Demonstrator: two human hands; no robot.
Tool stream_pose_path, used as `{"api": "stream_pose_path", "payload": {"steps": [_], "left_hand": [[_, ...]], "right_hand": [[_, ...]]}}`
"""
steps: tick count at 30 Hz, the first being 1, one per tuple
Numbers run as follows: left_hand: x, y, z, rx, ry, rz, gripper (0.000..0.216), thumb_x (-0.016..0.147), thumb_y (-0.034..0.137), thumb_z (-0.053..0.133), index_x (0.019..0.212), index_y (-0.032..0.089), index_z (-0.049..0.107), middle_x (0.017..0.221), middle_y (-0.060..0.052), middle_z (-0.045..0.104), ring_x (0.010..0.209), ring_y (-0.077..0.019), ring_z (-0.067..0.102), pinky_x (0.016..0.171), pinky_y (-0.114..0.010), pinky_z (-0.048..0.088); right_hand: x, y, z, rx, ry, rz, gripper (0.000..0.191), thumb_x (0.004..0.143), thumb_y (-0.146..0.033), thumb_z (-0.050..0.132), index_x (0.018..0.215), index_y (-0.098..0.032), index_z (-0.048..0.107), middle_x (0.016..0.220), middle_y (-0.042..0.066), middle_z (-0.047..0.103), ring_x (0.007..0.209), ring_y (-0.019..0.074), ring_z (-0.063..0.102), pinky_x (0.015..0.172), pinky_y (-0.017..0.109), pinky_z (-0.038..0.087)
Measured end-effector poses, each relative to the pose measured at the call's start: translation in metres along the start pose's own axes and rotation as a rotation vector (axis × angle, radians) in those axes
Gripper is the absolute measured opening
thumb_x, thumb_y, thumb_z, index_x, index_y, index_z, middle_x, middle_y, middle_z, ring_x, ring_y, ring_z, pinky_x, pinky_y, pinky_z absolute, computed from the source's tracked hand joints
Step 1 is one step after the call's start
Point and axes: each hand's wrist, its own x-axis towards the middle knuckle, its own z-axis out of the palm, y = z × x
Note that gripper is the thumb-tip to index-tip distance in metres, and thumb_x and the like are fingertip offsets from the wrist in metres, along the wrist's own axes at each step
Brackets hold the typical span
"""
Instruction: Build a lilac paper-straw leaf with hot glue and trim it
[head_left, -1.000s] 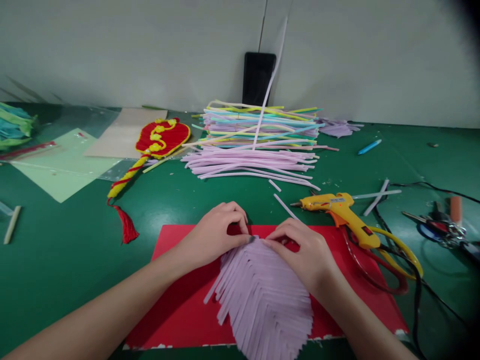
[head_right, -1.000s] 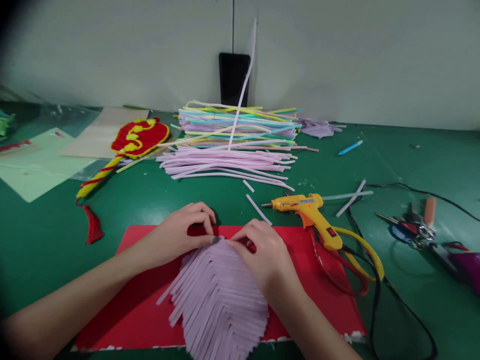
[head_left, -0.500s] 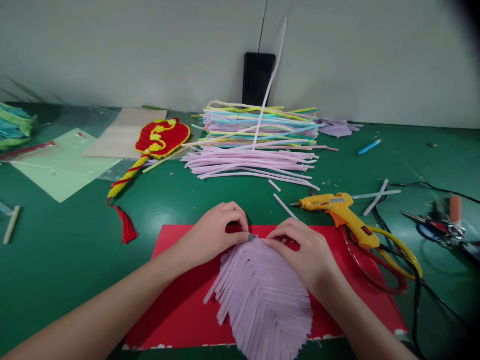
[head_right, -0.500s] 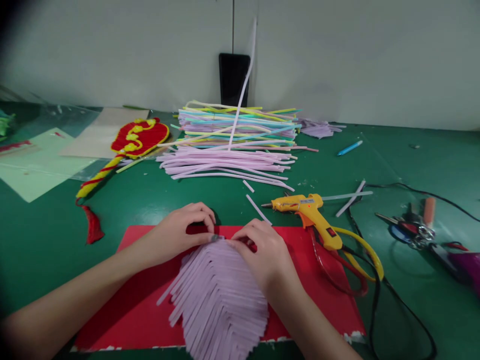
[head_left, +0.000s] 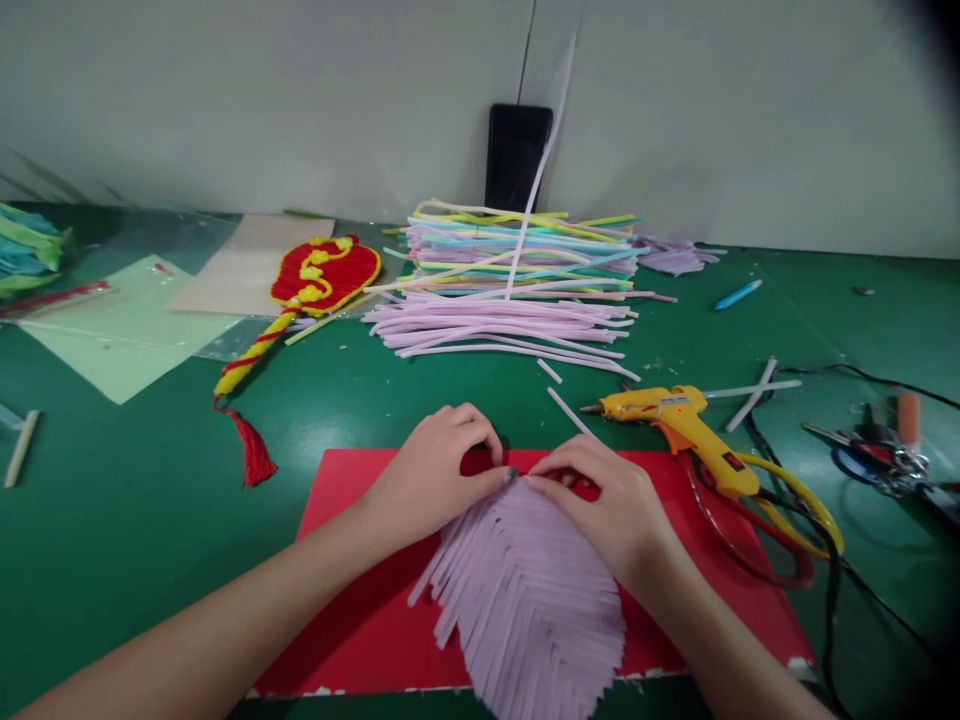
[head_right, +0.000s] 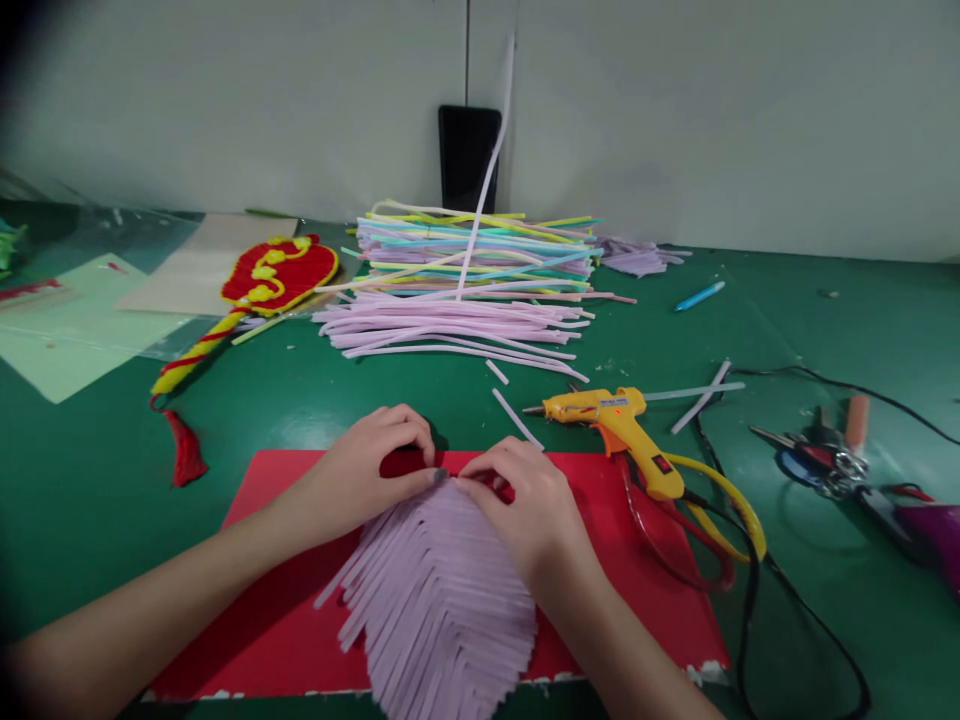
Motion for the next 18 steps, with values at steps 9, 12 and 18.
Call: {"api": "stream_pose_path", "payload": {"steps": [9, 12, 18], "left_hand": [[-0.004, 0.0002, 0.0023, 0.041, 0.004, 0.006, 0.006, 0.08, 0.025, 0.06, 0.076, 0.02, 0.058, 0.092, 0.0, 0.058, 0.087, -0.0182, 0.05, 0.079, -0.036, 0.038], [-0.0033, -0.0001, 0.002, 0.044, 0.009, 0.014, 0.007, 0.08, 0.025, 0.06, 0.076, 0.02, 0.058, 0.092, 0.0, 0.058, 0.087, -0.0183, 0.05, 0.079, -0.036, 0.038], [-0.0013, 0.0, 0.0014, 0.053, 0.003, 0.016, 0.006, 0.079, 0.025, 0.061, 0.075, 0.021, 0.059, 0.092, -0.001, 0.058, 0.086, -0.0188, 0.051, 0.079, -0.036, 0.039]], "right_hand": [[0.0001, 0.0016, 0.0008, -0.061, -0.013, -0.006, 0.007, 0.078, -0.022, 0.064, 0.072, -0.023, 0.067, 0.074, 0.0, 0.065, 0.072, 0.0148, 0.06, 0.065, 0.028, 0.049], [0.0002, 0.0021, 0.0011, -0.067, -0.023, 0.004, 0.006, 0.078, -0.023, 0.065, 0.073, -0.023, 0.067, 0.075, -0.001, 0.065, 0.073, 0.0145, 0.059, 0.066, 0.028, 0.049], [0.0003, 0.001, 0.0009, -0.056, -0.018, 0.01, 0.007, 0.079, -0.024, 0.064, 0.071, -0.023, 0.066, 0.073, -0.001, 0.065, 0.071, 0.014, 0.059, 0.065, 0.027, 0.048]]}}
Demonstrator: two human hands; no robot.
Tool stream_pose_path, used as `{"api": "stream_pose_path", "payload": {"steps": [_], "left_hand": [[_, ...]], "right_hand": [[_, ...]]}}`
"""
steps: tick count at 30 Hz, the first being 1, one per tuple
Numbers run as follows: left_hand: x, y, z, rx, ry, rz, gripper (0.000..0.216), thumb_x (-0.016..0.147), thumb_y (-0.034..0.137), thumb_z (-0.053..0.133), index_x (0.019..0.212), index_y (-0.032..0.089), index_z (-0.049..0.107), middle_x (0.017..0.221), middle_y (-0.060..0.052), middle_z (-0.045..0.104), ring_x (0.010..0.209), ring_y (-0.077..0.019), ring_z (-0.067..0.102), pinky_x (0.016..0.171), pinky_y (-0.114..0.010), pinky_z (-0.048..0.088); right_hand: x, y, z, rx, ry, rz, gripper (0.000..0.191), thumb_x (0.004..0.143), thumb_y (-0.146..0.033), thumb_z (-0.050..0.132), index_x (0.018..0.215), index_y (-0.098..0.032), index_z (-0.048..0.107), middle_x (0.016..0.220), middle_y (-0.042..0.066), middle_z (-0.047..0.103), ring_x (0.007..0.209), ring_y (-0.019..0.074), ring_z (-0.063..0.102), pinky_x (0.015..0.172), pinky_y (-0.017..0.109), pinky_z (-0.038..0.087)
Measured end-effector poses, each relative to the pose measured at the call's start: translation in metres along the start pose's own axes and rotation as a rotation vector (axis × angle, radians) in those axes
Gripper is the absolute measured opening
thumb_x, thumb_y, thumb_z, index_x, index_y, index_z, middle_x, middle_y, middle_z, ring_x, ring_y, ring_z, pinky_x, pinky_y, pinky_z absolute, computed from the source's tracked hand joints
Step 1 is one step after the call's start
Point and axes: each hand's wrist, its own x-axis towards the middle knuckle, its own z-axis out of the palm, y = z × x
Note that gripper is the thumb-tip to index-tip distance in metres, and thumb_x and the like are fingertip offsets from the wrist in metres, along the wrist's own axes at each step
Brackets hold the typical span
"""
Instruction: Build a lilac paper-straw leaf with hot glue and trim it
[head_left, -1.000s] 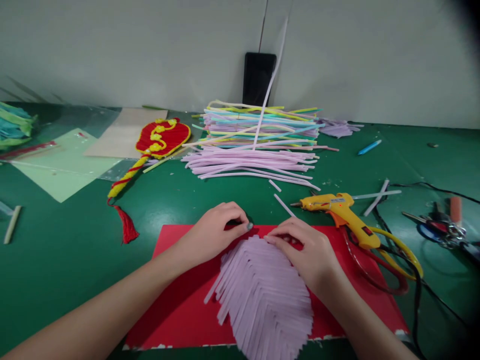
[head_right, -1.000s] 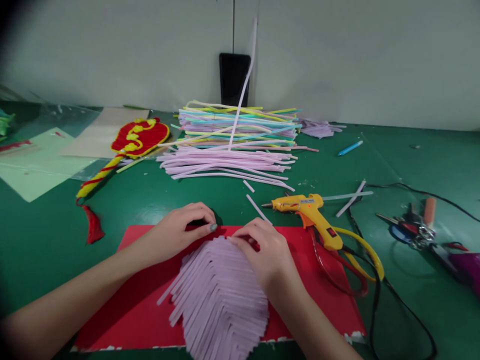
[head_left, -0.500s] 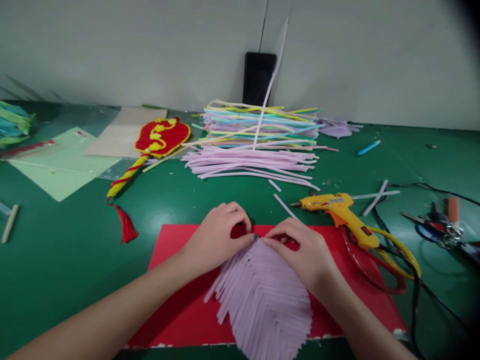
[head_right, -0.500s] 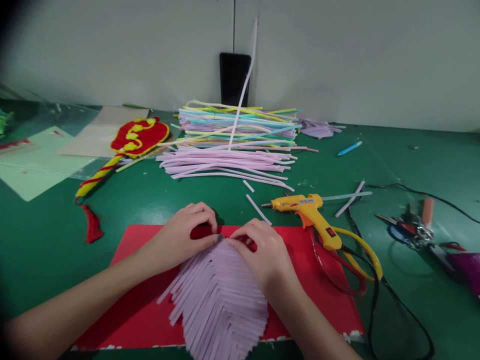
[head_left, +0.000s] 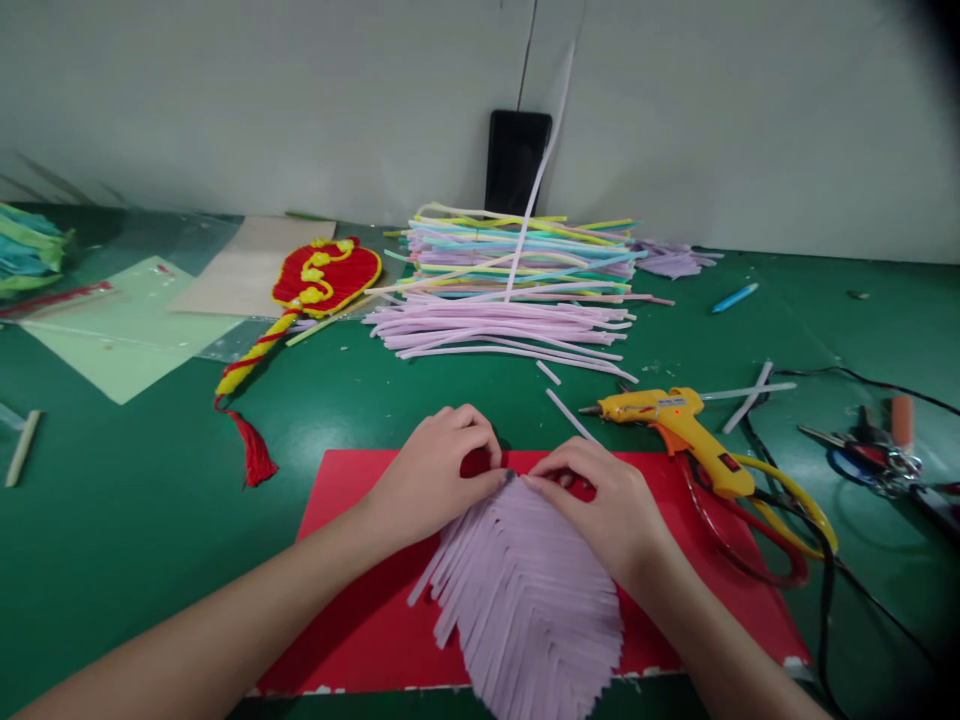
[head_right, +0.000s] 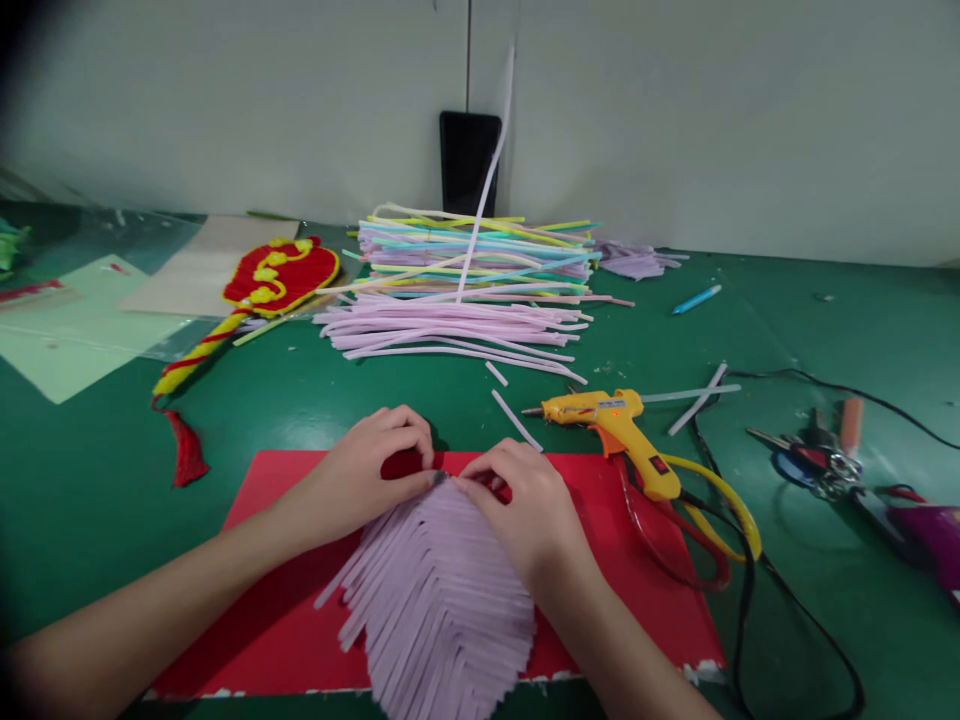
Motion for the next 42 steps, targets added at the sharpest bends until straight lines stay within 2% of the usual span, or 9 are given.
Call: {"api": "stream_pose_path", "payload": {"steps": [10, 16, 19, 24, 28, 33, 35, 38, 42], "left_hand": [[0.001, -0.006, -0.005, -0.056, 0.034, 0.021, 0.012, 0.089, 0.021, 0.05, 0.087, 0.02, 0.061, 0.091, -0.002, 0.062, 0.085, -0.0151, 0.057, 0.077, -0.029, 0.046], [0.039, -0.003, -0.013, 0.393, 0.085, 0.244, 0.019, 0.091, 0.018, 0.046, 0.104, 0.017, 0.061, 0.101, -0.006, 0.06, 0.094, -0.0185, 0.056, 0.084, -0.032, 0.044], [0.072, 0.006, -0.015, 0.577, 0.126, 0.314, 0.023, 0.09, 0.015, 0.047, 0.11, 0.016, 0.059, 0.104, -0.007, 0.059, 0.096, -0.0207, 0.055, 0.084, -0.034, 0.043], [0.111, 0.014, -0.009, 0.705, 0.038, 0.382, 0.016, 0.088, 0.013, 0.049, 0.097, 0.012, 0.063, 0.103, -0.009, 0.059, 0.096, -0.0227, 0.055, 0.082, -0.035, 0.041], [0.12, 0.016, -0.009, 0.696, 0.014, 0.381, 0.011, 0.088, 0.014, 0.052, 0.087, 0.012, 0.063, 0.098, -0.008, 0.06, 0.094, -0.0216, 0.056, 0.081, -0.033, 0.04], [0.088, 0.028, -0.032, 0.681, 0.083, 0.286, 0.011, 0.088, 0.015, 0.051, 0.085, 0.013, 0.061, 0.095, -0.007, 0.06, 0.09, -0.021, 0.056, 0.079, -0.032, 0.041], [0.06, 0.033, -0.042, 0.623, 0.161, 0.156, 0.011, 0.088, 0.017, 0.05, 0.086, 0.014, 0.06, 0.093, -0.006, 0.06, 0.089, -0.0208, 0.057, 0.078, -0.032, 0.041], [0.011, 0.036, -0.05, 0.589, 0.127, -0.018, 0.014, 0.089, 0.016, 0.047, 0.085, 0.016, 0.06, 0.089, -0.005, 0.061, 0.087, -0.0218, 0.058, 0.077, -0.034, 0.042], [-0.049, 0.033, -0.043, 0.592, 0.127, -0.325, 0.022, 0.091, 0.02, 0.039, 0.082, 0.018, 0.059, 0.086, -0.007, 0.06, 0.08, -0.0246, 0.059, 0.073, -0.038, 0.043]], "right_hand": [[0.0, -0.007, -0.019, 0.059, 0.241, 0.042, 0.016, 0.083, -0.034, 0.058, 0.077, -0.021, 0.065, 0.075, 0.0, 0.065, 0.066, 0.0132, 0.057, 0.064, 0.027, 0.046], [0.001, 0.0, -0.044, -0.027, 0.428, 0.034, 0.017, 0.083, -0.035, 0.057, 0.08, -0.02, 0.065, 0.08, 0.003, 0.067, 0.069, 0.0156, 0.057, 0.063, 0.029, 0.047], [-0.006, 0.015, -0.065, -0.203, 0.502, -0.005, 0.02, 0.086, -0.035, 0.053, 0.085, -0.019, 0.065, 0.089, 0.005, 0.066, 0.081, 0.0187, 0.059, 0.073, 0.031, 0.047], [-0.022, 0.053, -0.09, -0.491, 0.484, 0.164, 0.034, 0.087, -0.044, 0.046, 0.098, -0.019, 0.065, 0.093, 0.009, 0.063, 0.088, 0.0242, 0.057, 0.077, 0.038, 0.045], [-0.025, 0.074, -0.089, -0.532, 0.415, 0.167, 0.045, 0.087, -0.053, 0.041, 0.104, -0.017, 0.064, 0.095, 0.011, 0.063, 0.086, 0.0249, 0.056, 0.077, 0.039, 0.044], [-0.016, 0.076, -0.08, -0.579, 0.376, 0.171, 0.052, 0.088, -0.056, 0.037, 0.103, -0.013, 0.064, 0.096, 0.014, 0.065, 0.085, 0.027, 0.055, 0.075, 0.041, 0.044], [-0.013, 0.076, -0.078, -0.579, 0.374, 0.171, 0.052, 0.089, -0.055, 0.036, 0.099, -0.012, 0.064, 0.094, 0.015, 0.065, 0.084, 0.0272, 0.056, 0.075, 0.041, 0.043], [-0.01, 0.079, -0.076, -0.555, 0.405, 0.129, 0.052, 0.089, -0.055, 0.035, 0.096, -0.012, 0.065, 0.09, 0.015, 0.065, 0.082, 0.0274, 0.056, 0.075, 0.041, 0.043], [-0.011, 0.085, -0.073, -0.497, 0.466, 0.103, 0.052, 0.088, -0.056, 0.035, 0.098, -0.013, 0.064, 0.09, 0.015, 0.065, 0.085, 0.0285, 0.056, 0.076, 0.042, 0.043]]}}
